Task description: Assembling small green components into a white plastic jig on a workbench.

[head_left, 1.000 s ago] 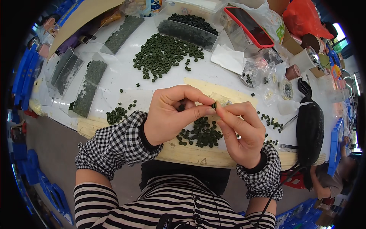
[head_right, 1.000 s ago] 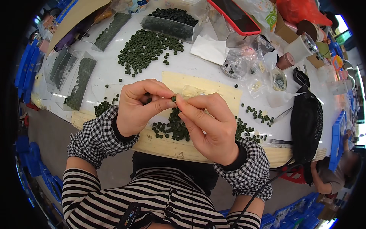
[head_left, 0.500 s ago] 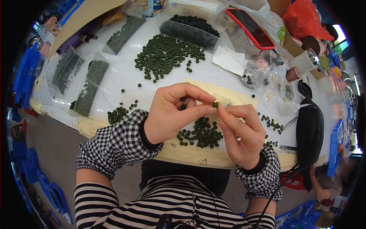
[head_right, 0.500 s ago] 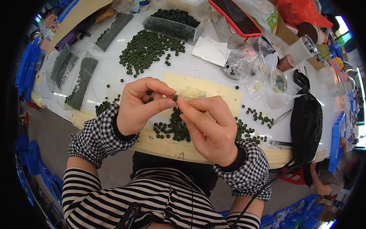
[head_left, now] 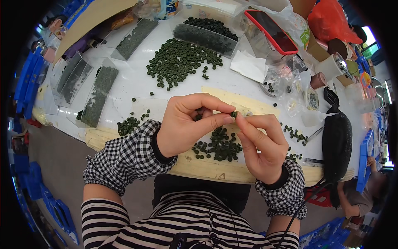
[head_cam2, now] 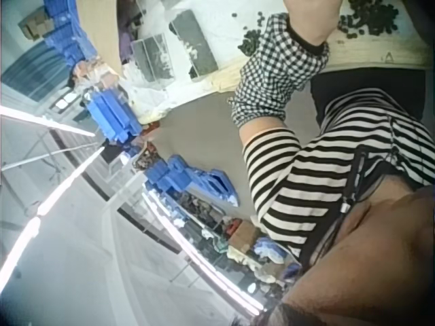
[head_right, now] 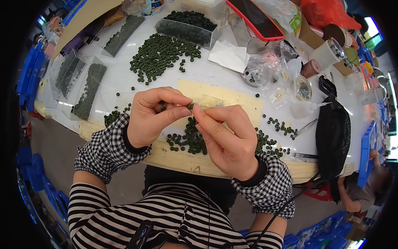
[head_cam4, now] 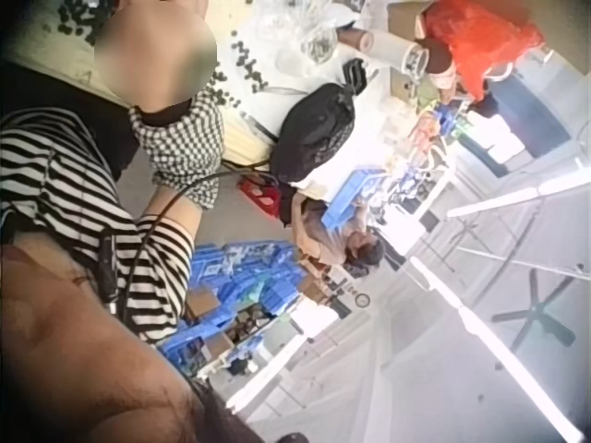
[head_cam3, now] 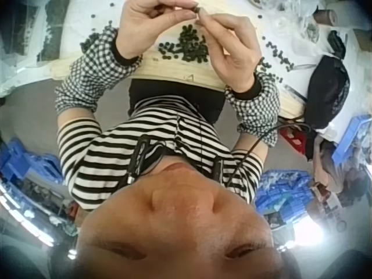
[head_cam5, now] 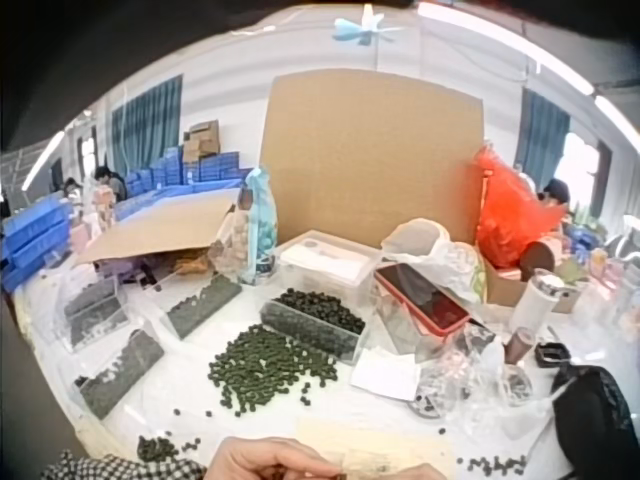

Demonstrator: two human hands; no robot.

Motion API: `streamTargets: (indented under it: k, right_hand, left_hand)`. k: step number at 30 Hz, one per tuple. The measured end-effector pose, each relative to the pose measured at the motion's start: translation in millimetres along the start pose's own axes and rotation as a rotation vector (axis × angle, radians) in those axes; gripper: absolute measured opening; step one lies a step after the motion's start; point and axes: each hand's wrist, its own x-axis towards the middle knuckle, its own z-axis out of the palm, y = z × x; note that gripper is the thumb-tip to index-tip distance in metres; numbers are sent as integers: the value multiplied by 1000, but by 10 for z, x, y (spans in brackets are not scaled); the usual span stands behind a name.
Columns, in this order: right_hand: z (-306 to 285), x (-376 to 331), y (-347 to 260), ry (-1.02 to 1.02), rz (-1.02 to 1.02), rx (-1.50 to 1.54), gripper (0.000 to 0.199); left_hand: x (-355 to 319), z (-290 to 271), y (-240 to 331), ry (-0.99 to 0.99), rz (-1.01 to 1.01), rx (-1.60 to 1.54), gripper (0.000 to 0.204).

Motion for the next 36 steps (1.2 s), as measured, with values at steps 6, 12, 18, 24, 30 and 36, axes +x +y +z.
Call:
streamTargets:
  k: [6, 12, 18, 24, 30, 36]
  right_hand:
    - [-1, 0, 1, -2, 1, -1, 39]
    - [-12, 4, 5, -11, -7, -11, 39]
    - [-21, -12, -6, -23, 42, 68, 39]
    - [-42, -33, -40, -58, 187, 204, 37]
    - [-23, -37, -39, -46, 146, 145, 37]
    - [-24, -21, -4, -46, 56, 76, 37]
  left_hand:
    - [1, 3, -12, -3, 7, -12, 19]
    - [4, -4, -33, -19, 29, -14, 19]
    - [9, -26, -44, -38, 67, 11, 20]
    - [14, -38, -58, -51, 89, 27, 20]
    - [21, -24, -54, -49, 90, 0, 19]
    - [23, -22, -62, -62, 90, -34, 18]
